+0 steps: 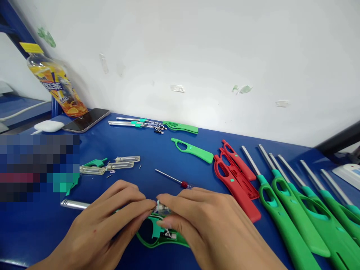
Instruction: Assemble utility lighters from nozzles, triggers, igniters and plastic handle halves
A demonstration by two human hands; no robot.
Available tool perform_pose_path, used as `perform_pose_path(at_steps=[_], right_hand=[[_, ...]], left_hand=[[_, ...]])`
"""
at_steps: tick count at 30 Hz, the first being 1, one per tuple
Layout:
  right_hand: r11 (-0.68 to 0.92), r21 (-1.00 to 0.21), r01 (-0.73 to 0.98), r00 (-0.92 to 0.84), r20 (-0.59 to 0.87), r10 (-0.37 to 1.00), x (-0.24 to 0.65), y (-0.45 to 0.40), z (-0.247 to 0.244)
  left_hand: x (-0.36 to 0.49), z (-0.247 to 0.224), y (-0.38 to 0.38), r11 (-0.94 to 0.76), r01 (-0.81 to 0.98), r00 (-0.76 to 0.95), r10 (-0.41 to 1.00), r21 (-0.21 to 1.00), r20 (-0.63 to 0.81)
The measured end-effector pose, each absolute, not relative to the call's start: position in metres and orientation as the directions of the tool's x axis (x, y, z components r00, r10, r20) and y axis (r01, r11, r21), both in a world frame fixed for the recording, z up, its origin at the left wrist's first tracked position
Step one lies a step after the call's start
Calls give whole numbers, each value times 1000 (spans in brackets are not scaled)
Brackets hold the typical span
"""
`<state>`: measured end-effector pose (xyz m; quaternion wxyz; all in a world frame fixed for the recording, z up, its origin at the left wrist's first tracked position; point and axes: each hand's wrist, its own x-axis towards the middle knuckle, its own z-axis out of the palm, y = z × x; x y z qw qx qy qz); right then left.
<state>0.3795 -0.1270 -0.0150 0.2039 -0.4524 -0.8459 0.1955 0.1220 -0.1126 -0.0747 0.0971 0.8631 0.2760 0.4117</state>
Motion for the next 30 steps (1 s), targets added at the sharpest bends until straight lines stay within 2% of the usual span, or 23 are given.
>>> perform_pose_path(at_steps=[8, 12, 16, 22, 30], right_hand=[[495, -534, 685, -510, 132, 850, 377, -122, -15], [530, -417, 739, -514, 160, 843, 387, -125, -23], [557, -277, 783, -503, 247, 829, 401, -130, -33], [558, -352, 751, -494, 260, 829, 395, -127, -25], [581, -350, 735, -515, 269, 814, 391, -128, -22]], left_hand=[[123, -75, -113, -824, 422, 506, 559, 378, 656], [127, -70, -112, -810, 446, 467, 573, 381, 673], [128, -66, -113, -776, 437, 436, 626, 455, 647], [129, -67, -115, -749, 410, 425, 662, 521, 617], [129, -64, -114, -751, 407, 447, 660, 520, 603]])
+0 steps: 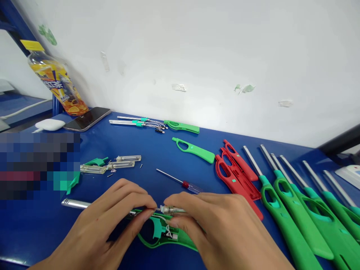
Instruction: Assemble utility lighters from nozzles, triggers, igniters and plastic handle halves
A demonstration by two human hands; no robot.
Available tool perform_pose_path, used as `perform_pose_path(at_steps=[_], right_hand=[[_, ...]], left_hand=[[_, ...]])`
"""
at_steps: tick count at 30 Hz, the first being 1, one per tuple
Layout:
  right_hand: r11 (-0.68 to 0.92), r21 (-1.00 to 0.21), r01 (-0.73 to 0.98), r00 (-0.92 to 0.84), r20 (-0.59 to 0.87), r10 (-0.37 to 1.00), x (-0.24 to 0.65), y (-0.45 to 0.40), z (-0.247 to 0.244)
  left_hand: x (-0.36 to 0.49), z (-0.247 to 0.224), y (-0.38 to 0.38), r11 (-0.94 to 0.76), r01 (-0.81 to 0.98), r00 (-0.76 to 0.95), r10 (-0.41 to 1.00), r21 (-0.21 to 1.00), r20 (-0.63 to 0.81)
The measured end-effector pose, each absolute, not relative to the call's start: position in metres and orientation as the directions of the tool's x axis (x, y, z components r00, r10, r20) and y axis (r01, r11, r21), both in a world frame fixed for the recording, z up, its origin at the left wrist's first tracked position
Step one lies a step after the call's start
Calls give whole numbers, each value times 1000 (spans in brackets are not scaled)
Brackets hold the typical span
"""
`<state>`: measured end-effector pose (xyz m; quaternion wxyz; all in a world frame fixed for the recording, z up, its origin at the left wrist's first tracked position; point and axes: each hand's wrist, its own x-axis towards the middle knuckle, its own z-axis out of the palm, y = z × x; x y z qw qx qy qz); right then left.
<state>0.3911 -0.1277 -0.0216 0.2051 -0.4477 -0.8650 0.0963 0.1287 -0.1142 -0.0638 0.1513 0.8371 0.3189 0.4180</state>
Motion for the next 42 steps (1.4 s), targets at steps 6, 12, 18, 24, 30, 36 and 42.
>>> perform_pose_path(at_steps=[6, 12, 18, 24, 30, 36, 42], right_hand=[[546, -417, 727, -497, 230, 837, 389, -131, -18], [544, -410, 732, -488, 243, 839, 384, -129, -18], [522, -426, 739, -467, 234, 853, 383, -129, -19], [550, -382, 743, -474, 280, 835, 380, -131, -16], [553, -368, 748, -486, 265, 833, 381, -128, -17], [557, -373, 742, -500, 248, 830, 384, -131, -19], [539, -349, 767, -471, 263, 842, 380, -130, -19]], left_hand=[[126, -66, -115, -753, 397, 451, 658, 524, 604], [130, -66, -114, -758, 387, 453, 652, 525, 608], [129, -65, -113, -760, 404, 461, 650, 509, 605], [130, -66, -114, -760, 402, 455, 650, 510, 609], [129, -64, -116, -757, 413, 455, 653, 507, 605], [128, -64, -114, -774, 407, 462, 633, 486, 621], [131, -64, -114, -769, 431, 461, 637, 472, 618]])
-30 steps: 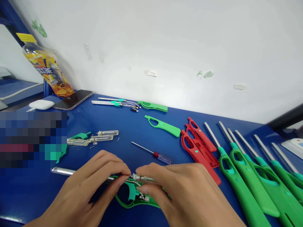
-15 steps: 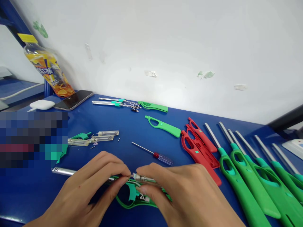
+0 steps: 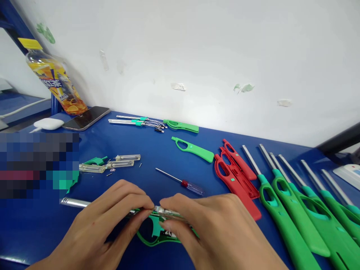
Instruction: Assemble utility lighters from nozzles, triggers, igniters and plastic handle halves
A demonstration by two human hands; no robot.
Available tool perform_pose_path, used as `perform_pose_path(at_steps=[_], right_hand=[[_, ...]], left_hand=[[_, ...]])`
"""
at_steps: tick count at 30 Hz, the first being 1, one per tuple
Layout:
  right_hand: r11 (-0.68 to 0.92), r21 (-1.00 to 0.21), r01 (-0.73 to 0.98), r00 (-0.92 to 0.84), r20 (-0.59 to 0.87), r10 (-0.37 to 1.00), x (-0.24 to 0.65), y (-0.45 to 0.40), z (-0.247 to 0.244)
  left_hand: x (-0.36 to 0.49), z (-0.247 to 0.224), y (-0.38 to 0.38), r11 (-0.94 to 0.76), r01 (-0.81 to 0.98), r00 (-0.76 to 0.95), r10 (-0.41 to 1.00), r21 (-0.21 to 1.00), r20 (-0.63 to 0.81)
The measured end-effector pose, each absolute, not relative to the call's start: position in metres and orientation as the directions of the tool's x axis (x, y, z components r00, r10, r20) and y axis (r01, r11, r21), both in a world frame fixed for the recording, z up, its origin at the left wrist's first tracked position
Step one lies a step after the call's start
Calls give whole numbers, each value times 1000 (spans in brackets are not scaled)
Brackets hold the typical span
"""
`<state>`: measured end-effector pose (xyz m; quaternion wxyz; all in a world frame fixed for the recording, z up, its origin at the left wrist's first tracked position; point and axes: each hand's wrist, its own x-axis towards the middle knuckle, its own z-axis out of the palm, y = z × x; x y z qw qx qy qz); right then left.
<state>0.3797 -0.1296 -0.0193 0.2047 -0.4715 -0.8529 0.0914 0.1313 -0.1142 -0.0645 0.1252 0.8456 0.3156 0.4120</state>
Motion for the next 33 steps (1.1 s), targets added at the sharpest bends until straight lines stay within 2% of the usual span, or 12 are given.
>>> perform_pose_path(at_steps=[5, 8, 10, 13, 17, 22, 28, 33], right_hand=[[547, -391, 740, -480, 263, 837, 379, -129, -17], [547, -404, 733, -472, 278, 837, 379, -131, -20], [519, -422, 743, -465, 233, 854, 379, -131, -23], [462, -415, 784, -463, 106, 880, 381, -127, -25], [467, -355, 810, -490, 29, 871, 390, -123, -25], [402, -414, 817, -431, 25, 902, 400, -129, -32], [374, -461, 805, -428, -13, 904, 402, -131, -31], [376, -468, 800, -458, -71, 886, 399, -126, -22]], left_hand=[[121, -56, -114, -779, 472, 506, 623, 412, 597], [102, -48, -113, -762, 560, 582, 641, 324, 501], [90, -45, -111, -763, 578, 623, 641, 288, 449], [84, -43, -108, -761, 566, 627, 646, 316, 435], [97, -45, -107, -763, 563, 624, 645, 319, 441], [110, -53, -112, -768, 581, 628, 634, 271, 451], [109, -65, -115, -755, 574, 668, 656, 317, 352], [108, -65, -112, -757, 572, 663, 654, 317, 364]])
